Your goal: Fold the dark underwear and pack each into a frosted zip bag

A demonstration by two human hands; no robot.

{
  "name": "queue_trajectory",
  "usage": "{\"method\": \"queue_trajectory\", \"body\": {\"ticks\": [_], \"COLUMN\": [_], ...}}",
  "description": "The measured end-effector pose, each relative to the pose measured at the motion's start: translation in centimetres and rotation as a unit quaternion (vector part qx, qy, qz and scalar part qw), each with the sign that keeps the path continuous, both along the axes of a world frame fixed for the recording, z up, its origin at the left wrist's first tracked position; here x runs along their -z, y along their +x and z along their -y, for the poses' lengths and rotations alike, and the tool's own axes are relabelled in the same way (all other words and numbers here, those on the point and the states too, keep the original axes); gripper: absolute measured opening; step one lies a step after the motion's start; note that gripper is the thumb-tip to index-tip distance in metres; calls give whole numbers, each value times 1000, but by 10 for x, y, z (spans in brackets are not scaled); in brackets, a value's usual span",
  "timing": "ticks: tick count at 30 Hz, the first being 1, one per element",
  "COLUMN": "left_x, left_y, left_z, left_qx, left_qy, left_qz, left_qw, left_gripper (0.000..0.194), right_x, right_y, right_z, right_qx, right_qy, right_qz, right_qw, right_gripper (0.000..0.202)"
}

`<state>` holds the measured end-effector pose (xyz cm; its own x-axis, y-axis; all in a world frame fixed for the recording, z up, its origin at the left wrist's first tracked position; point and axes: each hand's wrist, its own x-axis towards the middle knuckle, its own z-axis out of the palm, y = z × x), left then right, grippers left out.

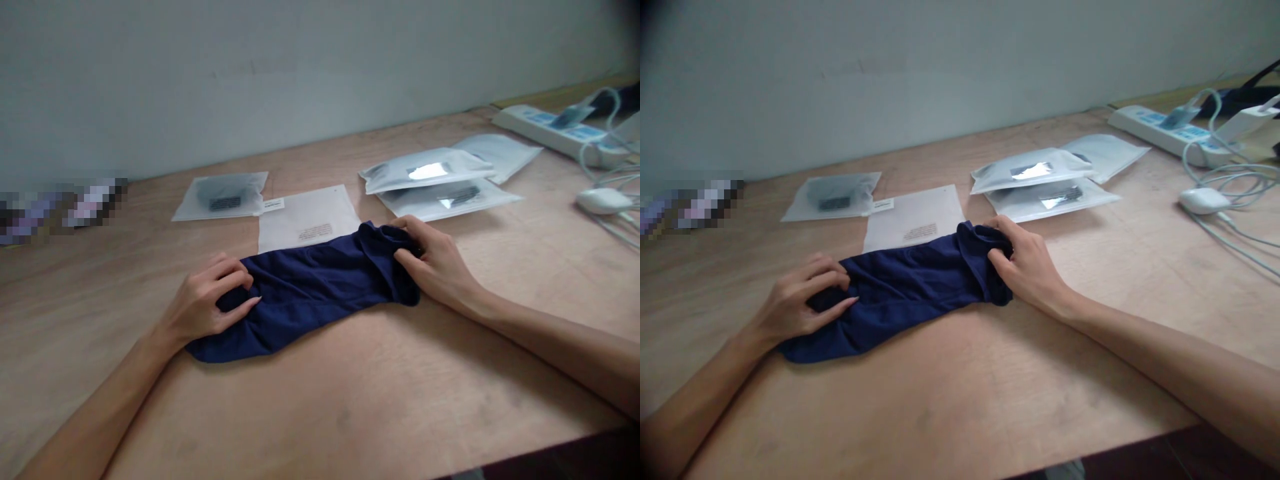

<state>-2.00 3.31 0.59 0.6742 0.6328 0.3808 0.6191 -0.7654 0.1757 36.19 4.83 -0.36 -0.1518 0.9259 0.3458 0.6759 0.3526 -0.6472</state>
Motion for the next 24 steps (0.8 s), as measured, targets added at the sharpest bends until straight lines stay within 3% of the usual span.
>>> {"method": "queue_trajectory", "body": {"ticks": [3,5,7,11,15,19,24], "left_x": [6,10,13,17,20,19,14], "left_y": [-9,-14,-18,-22,-24,-23,-20], "left_z": [1,0,-3,-5,-3,-2,2], "left_qx": [-105,-143,-148,-187,-244,-278,-285], "left_qy": [14,0,-26,-119,-183,-207,-198], "left_qz": [25,37,54,90,159,251,323], "left_qw": [994,989,987,971,939,904,880], "left_gripper": [33,39,39,36,35,31,30], "right_x": [2,0,-3,-6,-1,2,-2], "right_y": [2,3,2,-2,-1,7,12], "right_z": [0,0,0,3,3,-4,-5], "right_qx": [-18,-34,-33,-20,0,21,53], "right_qy": [33,38,30,22,45,51,40], "right_qz": [20,39,50,110,149,119,113], "right_qw": [999,998,998,994,988,991,991], "right_gripper": [37,25,22,49,35,32,36]}}
